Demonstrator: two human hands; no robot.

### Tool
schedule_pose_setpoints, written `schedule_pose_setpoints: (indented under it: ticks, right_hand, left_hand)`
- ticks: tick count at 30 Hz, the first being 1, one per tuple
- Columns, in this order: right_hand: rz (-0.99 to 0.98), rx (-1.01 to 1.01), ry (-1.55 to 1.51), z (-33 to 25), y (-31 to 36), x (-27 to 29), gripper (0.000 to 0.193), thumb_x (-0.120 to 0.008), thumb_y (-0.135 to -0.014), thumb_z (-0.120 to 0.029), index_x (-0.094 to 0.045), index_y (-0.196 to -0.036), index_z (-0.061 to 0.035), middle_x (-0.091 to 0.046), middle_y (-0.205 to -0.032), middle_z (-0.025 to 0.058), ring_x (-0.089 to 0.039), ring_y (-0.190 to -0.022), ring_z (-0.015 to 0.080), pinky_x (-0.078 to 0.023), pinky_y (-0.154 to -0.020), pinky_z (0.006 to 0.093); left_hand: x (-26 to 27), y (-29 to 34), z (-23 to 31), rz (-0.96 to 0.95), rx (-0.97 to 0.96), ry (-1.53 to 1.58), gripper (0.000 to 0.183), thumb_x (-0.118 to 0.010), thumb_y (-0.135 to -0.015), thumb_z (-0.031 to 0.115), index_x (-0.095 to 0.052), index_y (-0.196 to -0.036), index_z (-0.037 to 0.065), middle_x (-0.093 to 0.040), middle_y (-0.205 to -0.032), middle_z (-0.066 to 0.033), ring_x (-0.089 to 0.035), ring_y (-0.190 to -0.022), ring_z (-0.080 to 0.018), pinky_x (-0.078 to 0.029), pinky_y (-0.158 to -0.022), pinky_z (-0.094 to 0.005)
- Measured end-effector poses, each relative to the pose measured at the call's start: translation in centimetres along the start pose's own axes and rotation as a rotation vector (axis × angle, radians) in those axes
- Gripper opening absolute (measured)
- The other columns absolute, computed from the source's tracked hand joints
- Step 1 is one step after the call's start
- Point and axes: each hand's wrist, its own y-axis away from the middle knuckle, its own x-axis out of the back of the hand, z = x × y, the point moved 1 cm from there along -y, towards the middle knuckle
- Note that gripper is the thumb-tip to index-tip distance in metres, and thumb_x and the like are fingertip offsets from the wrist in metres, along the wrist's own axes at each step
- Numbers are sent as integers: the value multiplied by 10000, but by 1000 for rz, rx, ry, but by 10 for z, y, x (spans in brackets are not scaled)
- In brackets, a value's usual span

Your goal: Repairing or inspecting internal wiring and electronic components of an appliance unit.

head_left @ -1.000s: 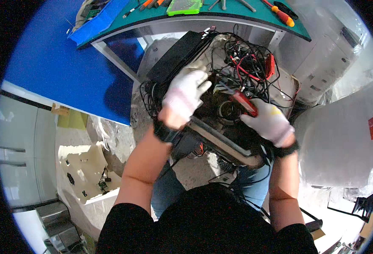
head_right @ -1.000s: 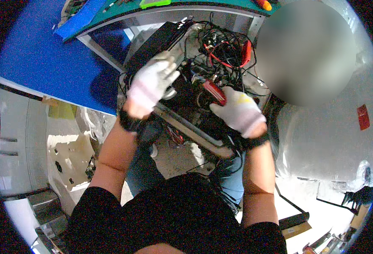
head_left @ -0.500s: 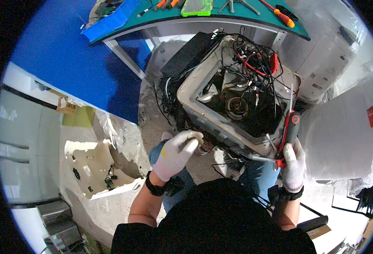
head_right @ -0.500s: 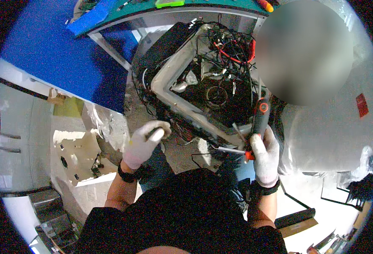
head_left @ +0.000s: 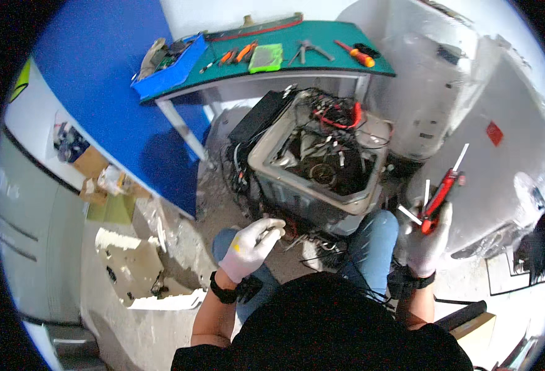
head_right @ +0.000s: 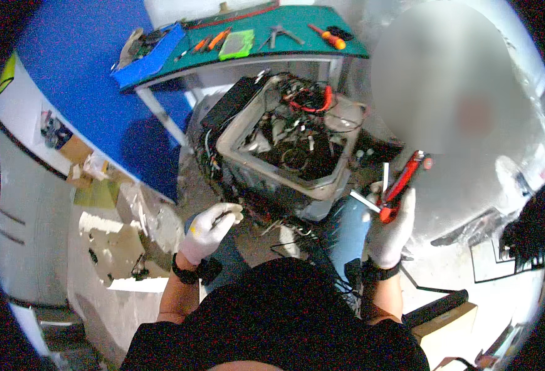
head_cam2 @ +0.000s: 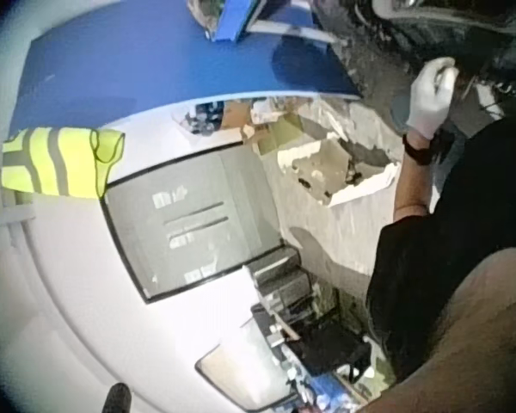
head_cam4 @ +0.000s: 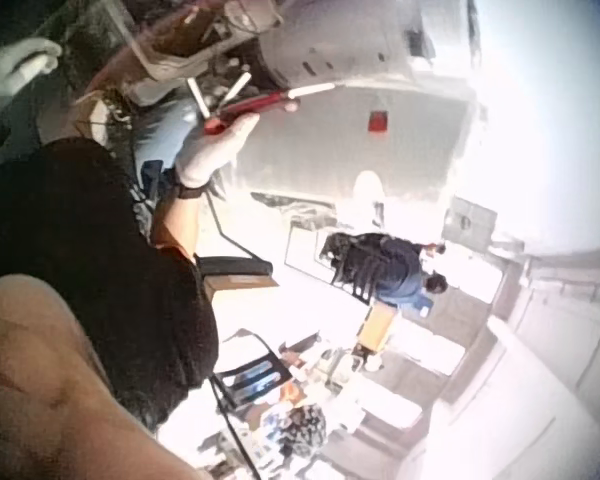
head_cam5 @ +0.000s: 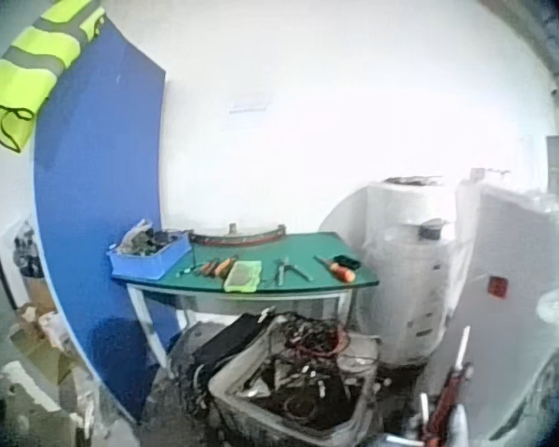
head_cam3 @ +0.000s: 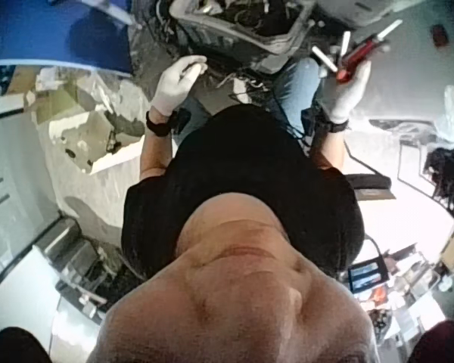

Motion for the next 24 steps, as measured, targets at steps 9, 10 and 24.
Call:
schedule_pose_setpoints:
  ticks: [9,10,24]
  right_hand:
    - [-534,-426,-171,46,21,-8,556,-304,-948,-557,-535,-961,-51,-576,-718,101,-510,-498,190,-375,-406,287]
    - [-532,-389,-138,41,27,-12,549,-305,-950,-550,-531,-994,-52,-580,-733,103,-511,-502,189,-375,-406,285]
    - [-800,-605,-177,43,72,-47,653,-297,-947,-566,-360,-1366,-68,-595,-1027,97,-559,-685,177,-424,-524,277]
  left_hand:
    - [-38,6,20,-170,-159,111,272,-559,-902,92,-566,-1155,-6,-663,-974,-63,-614,-877,-89,-477,-768,-214]
    - [-41,4,25,-215,-171,62,284,-517,-925,96,-534,-1186,-15,-646,-999,-59,-603,-916,-99,-475,-817,-235]
    - [-56,-4,52,78,-540,-13,882,-816,-657,161,-323,-1376,27,-482,-1183,-121,-515,-1026,-196,-446,-887,-319]
